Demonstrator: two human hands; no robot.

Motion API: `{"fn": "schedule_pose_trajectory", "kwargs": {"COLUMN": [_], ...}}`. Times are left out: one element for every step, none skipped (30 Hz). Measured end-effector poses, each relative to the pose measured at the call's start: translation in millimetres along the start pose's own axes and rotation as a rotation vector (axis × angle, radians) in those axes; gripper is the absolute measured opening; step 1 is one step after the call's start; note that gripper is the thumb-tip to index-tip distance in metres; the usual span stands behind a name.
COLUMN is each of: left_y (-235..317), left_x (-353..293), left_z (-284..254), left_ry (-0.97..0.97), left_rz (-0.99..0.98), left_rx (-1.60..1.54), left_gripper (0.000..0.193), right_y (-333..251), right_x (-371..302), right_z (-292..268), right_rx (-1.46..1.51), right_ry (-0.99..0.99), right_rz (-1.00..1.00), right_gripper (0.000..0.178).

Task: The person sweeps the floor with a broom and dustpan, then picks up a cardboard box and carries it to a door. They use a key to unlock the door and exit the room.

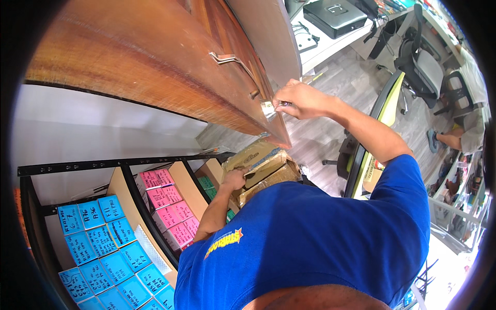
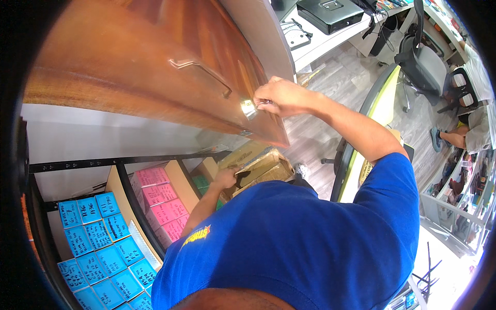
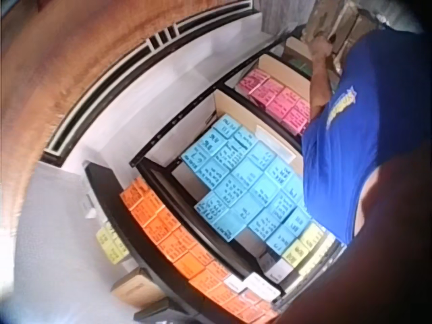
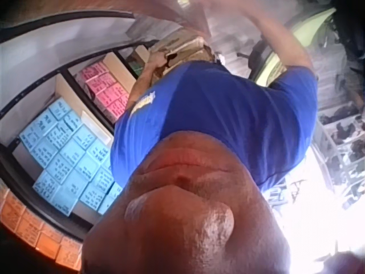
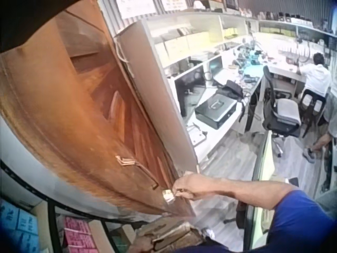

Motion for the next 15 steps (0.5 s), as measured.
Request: {"fn": "schedule_pose_trajectory", "kwargs": {"left_y": [0.9,1.4,1.8,2.0,2.2,2.1,2.8,3.9,5.1,5.8,6.8,7.8,8.4,9.5,10.4], "left_x": [0.2,0.8,1.3,1.6,1.9,2.0,2.0,1.8,0.9,0.3,-0.8,-2.2,-3.6,-5.2,-6.5], "left_z": [-1.2,-2.3,-2.8,-2.4,-2.0,-1.7,-1.8,-1.6,-1.2,-1.6,-1.7,-2.0,-2.9,-3.1,-3.0], "left_ry": [-0.003,-0.004,-0.005,-0.005,-0.006,-0.005,0.013,0.032,0.038,0.04,0.03,0.022,0.018,0.015,0.009], "left_rz": [0.004,0.009,0.014,0.009,0.002,-0.005,0.016,0.036,0.048,0.042,0.029,0.02,0.006,-0.002,-0.007], "left_rx": [0.012,0.025,0.036,0.031,0.026,0.022,0.024,0.026,0.018,0.022,0.018,0.001,0.011,0.009,0.007], "left_gripper": [0.068,0.068,0.068,0.068,0.068,0.068,0.069,0.069,0.069,0.069,0.07,0.07,0.07,0.071,0.071], "right_y": [1.8,4.4,8.1,12.0,15.6,18.2,20.0,21.3,21.3,21.1,20.4,19.9,19.3,18.9,17.6], "right_x": [0.4,0.7,2.3,3.4,4.5,6.0,6.1,7.4,7.5,7.3,6.9,5.6,4.6,2.1,0.0], "right_z": [0.0,-0.1,0.9,1.7,2.3,1.7,0.8,0.0,-2.3,-4.6,-6.9,-9.4,-11.3,-13.6,-15.5], "right_rx": [0.01,0.009,0.021,0.027,0.026,0.059,0.082,0.092,0.119,0.134,0.142,0.135,0.117,0.104,0.06], "right_ry": [0.021,0.032,-0.009,-0.061,-0.117,-0.129,-0.147,-0.178,-0.161,-0.157,-0.159,-0.168,-0.183,-0.189,-0.184], "right_rz": [-0.036,-0.057,-0.053,-0.033,-0.014,-0.018,-0.025,-0.025,-0.045,-0.056,-0.056,-0.03,0.006,0.056,0.055], "right_gripper": [0.013,0.014,0.013,0.013,0.013,0.013,0.013,0.013,0.013,0.015,0.016,0.015,0.014,0.013,0.012]}}
Point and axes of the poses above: each hand's wrist, its own x-axis towards the middle knuckle, its own z-axis out of the palm, y = z × x, the point moved 2 cm from there along x, towards the middle knuckle, and after that the axes turned 12 degrees about z, right-handed, at the moved point
